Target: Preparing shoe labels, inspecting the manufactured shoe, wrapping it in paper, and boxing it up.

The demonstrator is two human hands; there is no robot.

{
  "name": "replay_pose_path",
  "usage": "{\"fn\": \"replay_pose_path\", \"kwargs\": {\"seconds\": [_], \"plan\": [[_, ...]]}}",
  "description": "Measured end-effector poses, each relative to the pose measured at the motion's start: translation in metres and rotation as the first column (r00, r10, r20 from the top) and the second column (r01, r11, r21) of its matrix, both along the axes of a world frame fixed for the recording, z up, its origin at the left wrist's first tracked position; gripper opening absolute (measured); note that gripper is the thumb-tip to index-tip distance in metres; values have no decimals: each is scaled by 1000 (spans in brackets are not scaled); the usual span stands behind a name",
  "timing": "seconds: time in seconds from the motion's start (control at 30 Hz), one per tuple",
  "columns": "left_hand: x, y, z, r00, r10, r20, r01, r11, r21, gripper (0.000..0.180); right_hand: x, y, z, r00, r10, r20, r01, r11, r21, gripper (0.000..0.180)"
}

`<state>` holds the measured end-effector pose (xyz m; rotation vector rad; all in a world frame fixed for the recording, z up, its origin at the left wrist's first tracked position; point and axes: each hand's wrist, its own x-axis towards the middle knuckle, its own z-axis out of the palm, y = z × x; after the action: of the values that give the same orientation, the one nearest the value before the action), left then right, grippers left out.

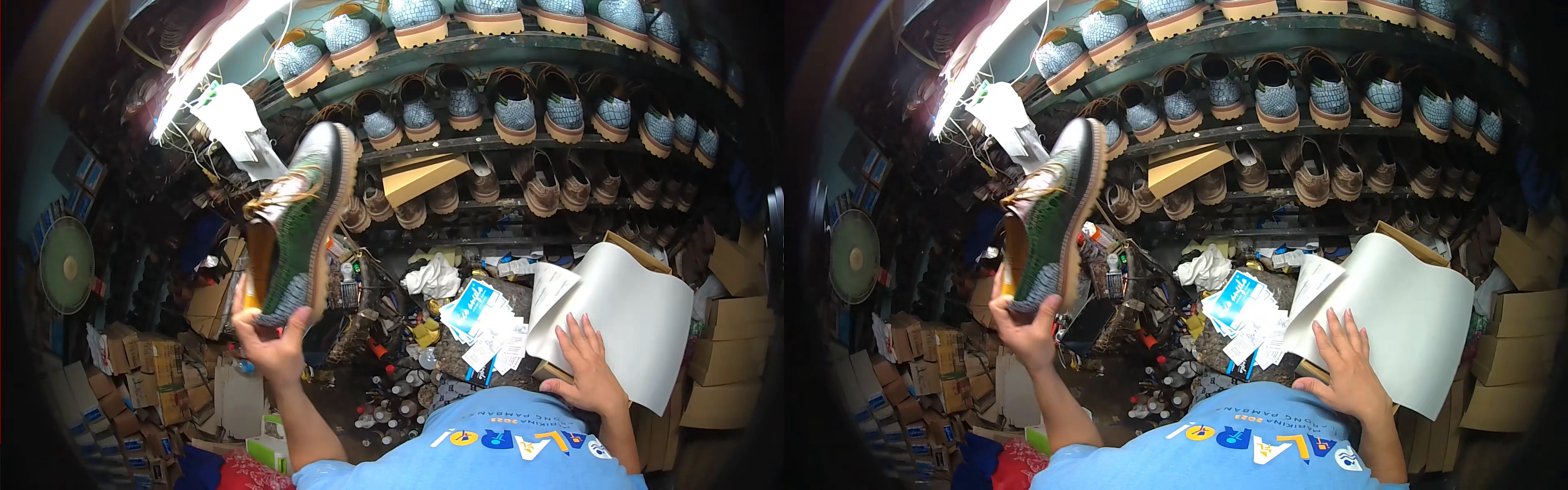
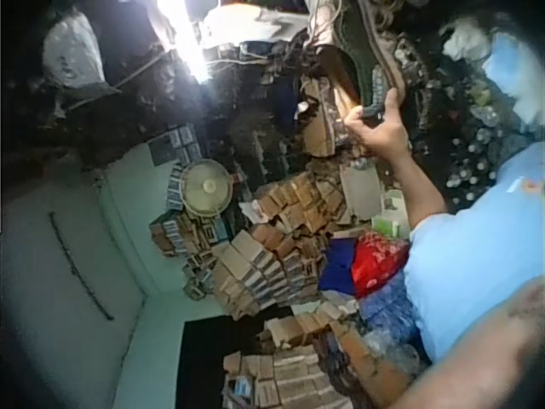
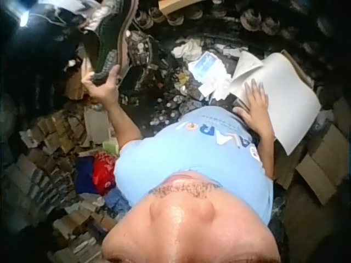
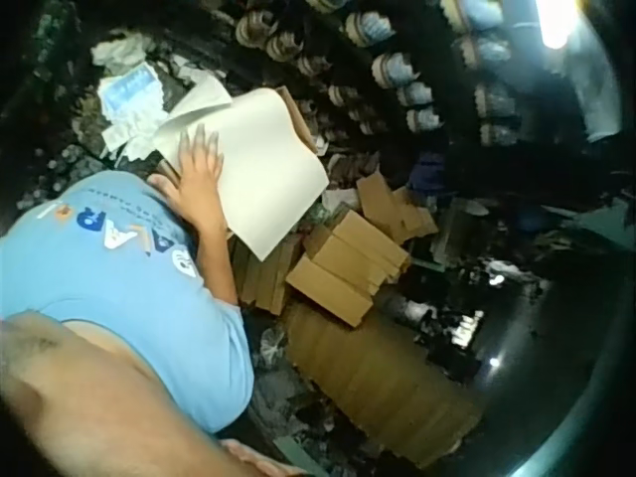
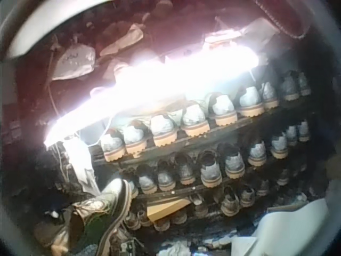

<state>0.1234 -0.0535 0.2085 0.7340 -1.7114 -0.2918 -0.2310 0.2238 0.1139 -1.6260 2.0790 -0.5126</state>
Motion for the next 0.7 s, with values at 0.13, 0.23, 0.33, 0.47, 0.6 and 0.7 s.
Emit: {"fn": "replay_pose_path", "kwargs": {"seconds": [0.13, 0.23, 0.33, 0.47, 0.6, 0.7], "plan": [[-47, 27, -28, 935, -326, -139, 339, 937, 84, 58, 0, 0, -4, 996, -61, 68, 65, 996, -62, 90], [-96, 39, -51, 832, -517, -199, 542, 835, 99, 62, 3, -2, -9, 1000, 10, -2, -11, 997, -70, 79], [-160, 67, -65, 592, -718, -367, 788, 611, 76, 65, 2, 1, -16, 969, -87, 229, 113, 988, -102, 96], [-213, 115, -77, 398, -845, -358, 917, 356, 178, 67, -1, 12, -43, 385, 121, 915, 504, 803, -318, 125], [-238, 143, -114, 342, -893, -293, 915, 246, 320, 56, 3, 14, -32, -24, 487, 873, 779, 556, -289, 107], [-254, 136, -94, 271, -934, 231, 892, 334, 305, 51, 0, 21, -37, -107, 485, 868, 882, 449, -142, 90]]}}
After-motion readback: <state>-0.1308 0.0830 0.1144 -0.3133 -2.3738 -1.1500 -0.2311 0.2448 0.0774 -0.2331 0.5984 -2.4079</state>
